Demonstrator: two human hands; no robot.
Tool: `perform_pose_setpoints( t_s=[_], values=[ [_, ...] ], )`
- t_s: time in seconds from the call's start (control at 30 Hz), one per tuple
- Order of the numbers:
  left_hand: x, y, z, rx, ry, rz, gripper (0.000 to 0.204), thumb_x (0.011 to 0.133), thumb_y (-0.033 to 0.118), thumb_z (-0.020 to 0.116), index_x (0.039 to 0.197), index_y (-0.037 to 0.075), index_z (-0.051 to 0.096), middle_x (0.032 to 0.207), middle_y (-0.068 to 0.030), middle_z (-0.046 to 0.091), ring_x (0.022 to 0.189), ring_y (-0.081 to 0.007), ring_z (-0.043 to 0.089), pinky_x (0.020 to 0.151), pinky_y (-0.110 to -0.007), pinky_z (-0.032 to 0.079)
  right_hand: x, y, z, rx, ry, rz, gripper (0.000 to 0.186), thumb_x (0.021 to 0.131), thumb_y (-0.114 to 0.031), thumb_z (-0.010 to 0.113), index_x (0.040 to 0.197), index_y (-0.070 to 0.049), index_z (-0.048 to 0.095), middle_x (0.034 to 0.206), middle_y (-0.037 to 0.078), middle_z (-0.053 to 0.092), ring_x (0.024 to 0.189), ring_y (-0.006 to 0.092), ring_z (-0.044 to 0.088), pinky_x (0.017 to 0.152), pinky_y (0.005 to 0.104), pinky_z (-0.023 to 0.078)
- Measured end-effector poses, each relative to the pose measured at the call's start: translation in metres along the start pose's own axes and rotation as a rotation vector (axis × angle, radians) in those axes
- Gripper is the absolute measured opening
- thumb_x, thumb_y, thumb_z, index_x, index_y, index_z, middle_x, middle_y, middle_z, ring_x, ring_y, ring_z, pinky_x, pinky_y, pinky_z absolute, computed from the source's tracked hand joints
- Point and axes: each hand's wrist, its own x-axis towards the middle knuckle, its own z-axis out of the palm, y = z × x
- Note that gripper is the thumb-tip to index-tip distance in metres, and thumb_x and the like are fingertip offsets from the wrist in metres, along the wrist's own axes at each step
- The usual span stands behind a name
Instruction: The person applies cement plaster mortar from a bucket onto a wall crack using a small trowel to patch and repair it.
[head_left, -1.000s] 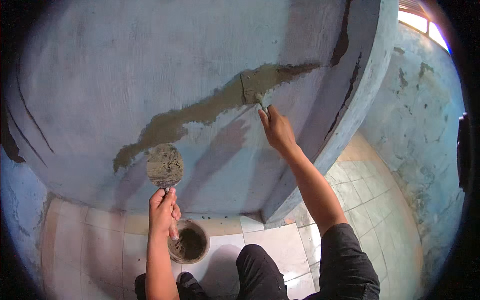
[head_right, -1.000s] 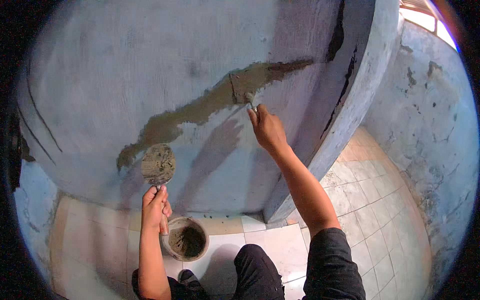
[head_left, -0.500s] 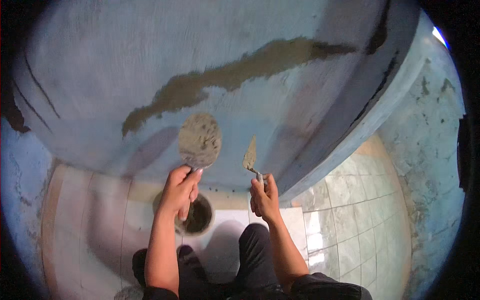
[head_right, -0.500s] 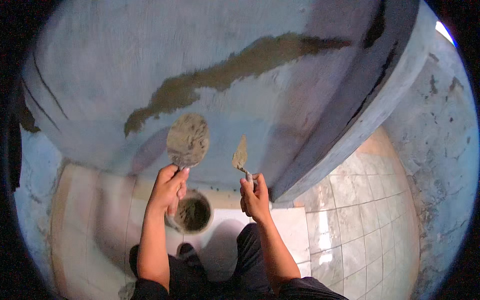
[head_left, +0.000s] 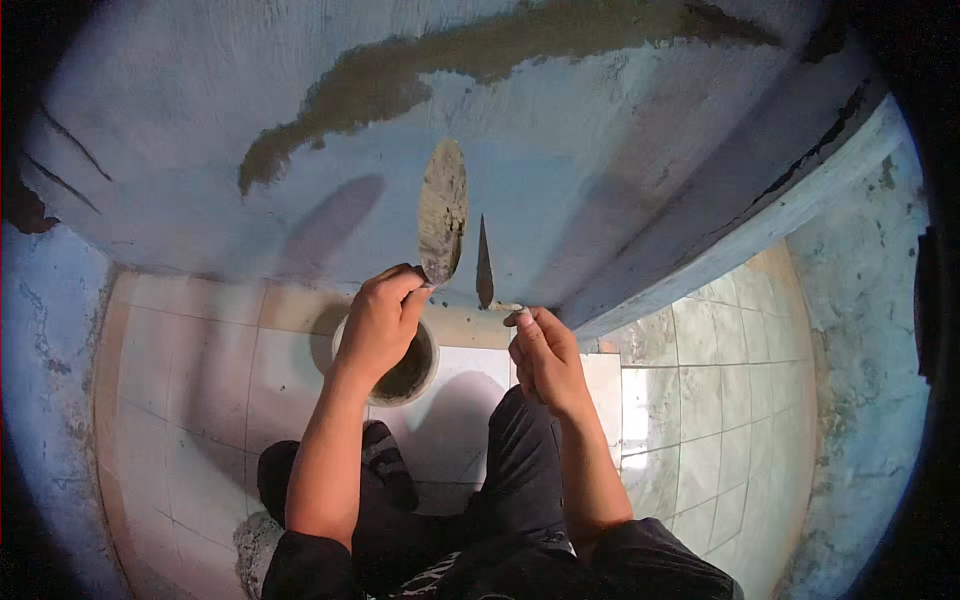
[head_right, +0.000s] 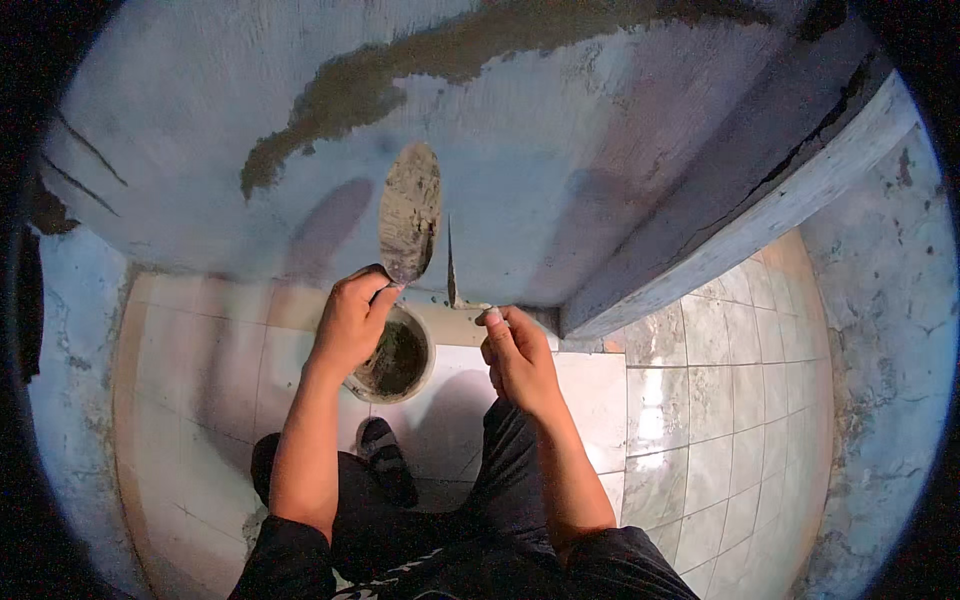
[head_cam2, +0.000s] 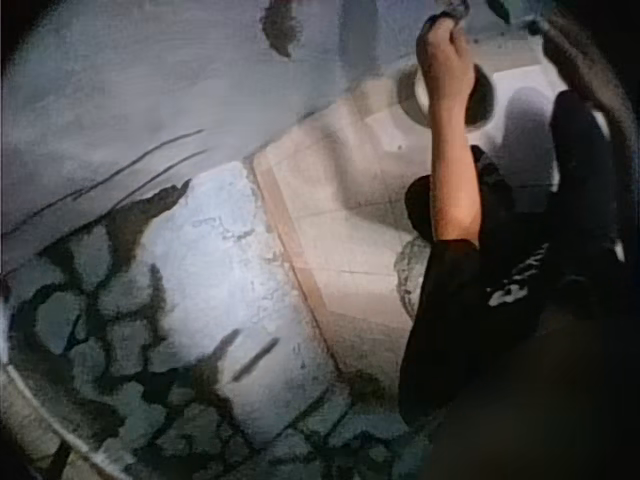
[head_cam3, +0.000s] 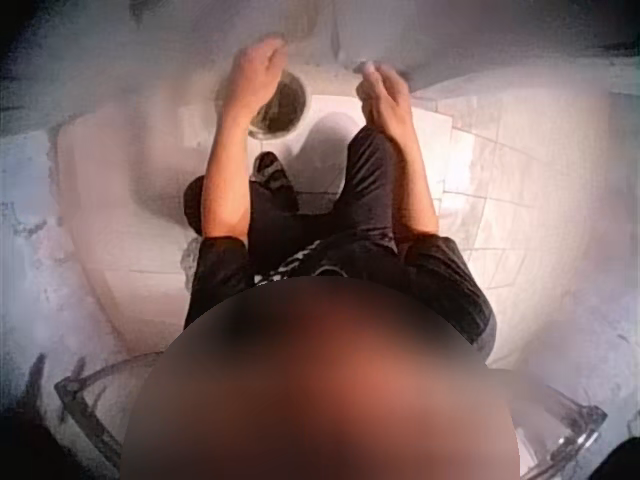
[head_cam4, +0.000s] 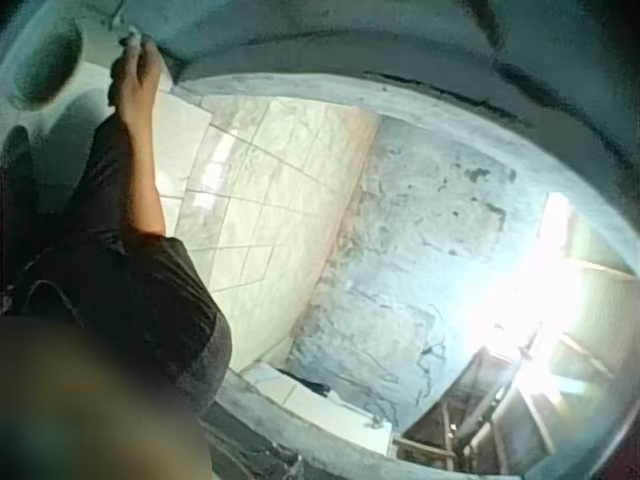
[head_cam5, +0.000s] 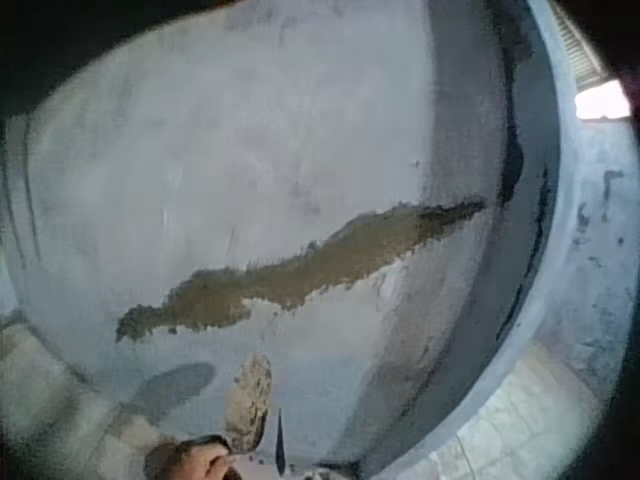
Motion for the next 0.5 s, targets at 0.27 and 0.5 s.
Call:
perform_pose_setpoints(
  t_s=[0.27, 0.5],
  values=[
    [-0.007, 0.013, 0.021, 0.233, -0.028, -0.018, 0.006, 0.094, 0.006, 0.061, 0.094, -0.001, 0.062, 0.092, -0.0190, 0.061, 0.085, -0.0447, 0.062, 0.072, -0.051, 0.049, 0.004, -0.004, 0.002, -0.004, -0.022, 0.172, 0.035, 0.112, -0.039, 0.048, 0.108, -0.006, 0.059, 0.064, -0.002, 0.045, 0.040, 0.0062, 0.035, 0.036, 0.0255, 0.029],
    [-0.011, 0.013, 0.031, 0.505, -0.120, -0.105, 0.030, 0.096, 0.005, 0.051, 0.119, 0.009, 0.069, 0.102, -0.0143, 0.066, 0.089, -0.0392, 0.071, 0.076, -0.049, 0.057, 0.014, -0.003, 0.002, 0.101, -0.105, 0.248, 0.037, 0.111, -0.044, 0.047, 0.108, -0.009, 0.059, 0.066, -0.001, 0.046, 0.040, 0.0069, 0.037, 0.034, 0.0242, 0.032]
  ],
)
